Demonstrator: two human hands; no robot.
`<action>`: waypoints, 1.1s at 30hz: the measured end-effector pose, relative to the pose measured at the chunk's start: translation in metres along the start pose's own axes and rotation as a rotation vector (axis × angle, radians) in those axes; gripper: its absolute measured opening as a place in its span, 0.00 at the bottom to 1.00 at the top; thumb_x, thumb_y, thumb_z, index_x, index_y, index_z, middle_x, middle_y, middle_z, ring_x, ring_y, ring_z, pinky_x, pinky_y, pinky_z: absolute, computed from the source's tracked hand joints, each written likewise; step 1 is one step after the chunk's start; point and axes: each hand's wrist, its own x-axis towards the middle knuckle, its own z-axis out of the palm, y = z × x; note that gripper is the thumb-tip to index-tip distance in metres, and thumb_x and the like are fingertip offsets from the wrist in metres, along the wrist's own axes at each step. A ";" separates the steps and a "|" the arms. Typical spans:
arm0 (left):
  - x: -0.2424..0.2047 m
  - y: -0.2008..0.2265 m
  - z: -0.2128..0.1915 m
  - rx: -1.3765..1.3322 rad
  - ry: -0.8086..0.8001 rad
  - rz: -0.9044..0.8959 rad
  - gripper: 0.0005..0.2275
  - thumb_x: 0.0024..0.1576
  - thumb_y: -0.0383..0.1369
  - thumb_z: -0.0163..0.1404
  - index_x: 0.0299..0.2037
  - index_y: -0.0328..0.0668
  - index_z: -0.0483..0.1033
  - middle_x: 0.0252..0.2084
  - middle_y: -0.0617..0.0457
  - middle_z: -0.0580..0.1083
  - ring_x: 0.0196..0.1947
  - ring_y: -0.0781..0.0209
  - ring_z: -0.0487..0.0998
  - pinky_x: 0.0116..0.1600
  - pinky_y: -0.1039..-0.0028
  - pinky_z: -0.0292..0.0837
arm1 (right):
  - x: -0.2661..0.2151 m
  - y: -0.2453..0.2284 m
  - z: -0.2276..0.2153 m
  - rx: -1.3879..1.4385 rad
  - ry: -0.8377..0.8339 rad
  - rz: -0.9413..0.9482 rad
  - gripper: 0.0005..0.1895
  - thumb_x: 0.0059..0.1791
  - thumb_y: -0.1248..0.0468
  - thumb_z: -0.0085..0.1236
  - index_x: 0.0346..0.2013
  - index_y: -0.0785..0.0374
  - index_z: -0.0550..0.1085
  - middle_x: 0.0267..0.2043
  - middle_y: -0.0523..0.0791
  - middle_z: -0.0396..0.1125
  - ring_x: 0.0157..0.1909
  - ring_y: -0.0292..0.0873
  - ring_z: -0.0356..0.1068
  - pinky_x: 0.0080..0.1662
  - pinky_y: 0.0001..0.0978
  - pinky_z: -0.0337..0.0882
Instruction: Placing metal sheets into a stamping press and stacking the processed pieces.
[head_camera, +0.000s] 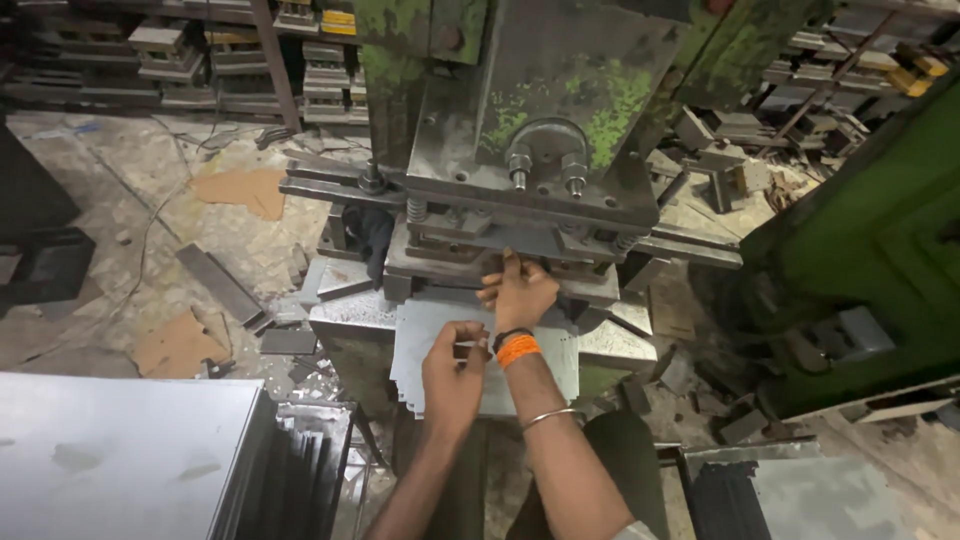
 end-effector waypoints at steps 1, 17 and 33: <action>0.003 0.002 0.001 0.022 0.009 -0.034 0.07 0.59 0.23 0.52 0.45 0.42 0.79 0.39 0.45 0.82 0.33 0.53 0.84 0.39 0.68 0.80 | 0.004 0.007 0.001 -0.047 0.015 -0.059 0.13 0.49 0.62 0.59 0.30 0.73 0.76 0.18 0.55 0.72 0.12 0.48 0.71 0.14 0.33 0.70; 0.000 0.018 -0.001 -0.025 0.034 0.071 0.12 0.51 0.18 0.48 0.43 0.39 0.77 0.39 0.53 0.81 0.31 0.63 0.79 0.37 0.75 0.75 | 0.010 0.007 -0.006 0.065 -0.089 0.041 0.14 0.55 0.62 0.55 0.33 0.74 0.73 0.20 0.52 0.72 0.12 0.44 0.67 0.16 0.30 0.64; -0.038 0.074 -0.409 1.492 0.675 -0.009 0.36 0.67 0.60 0.40 0.55 0.21 0.72 0.50 0.29 0.75 0.47 0.32 0.76 0.56 0.47 0.64 | -0.084 0.023 -0.083 0.277 -0.364 0.110 0.07 0.53 0.68 0.50 0.31 0.64 0.73 0.26 0.46 0.68 0.24 0.40 0.65 0.28 0.31 0.66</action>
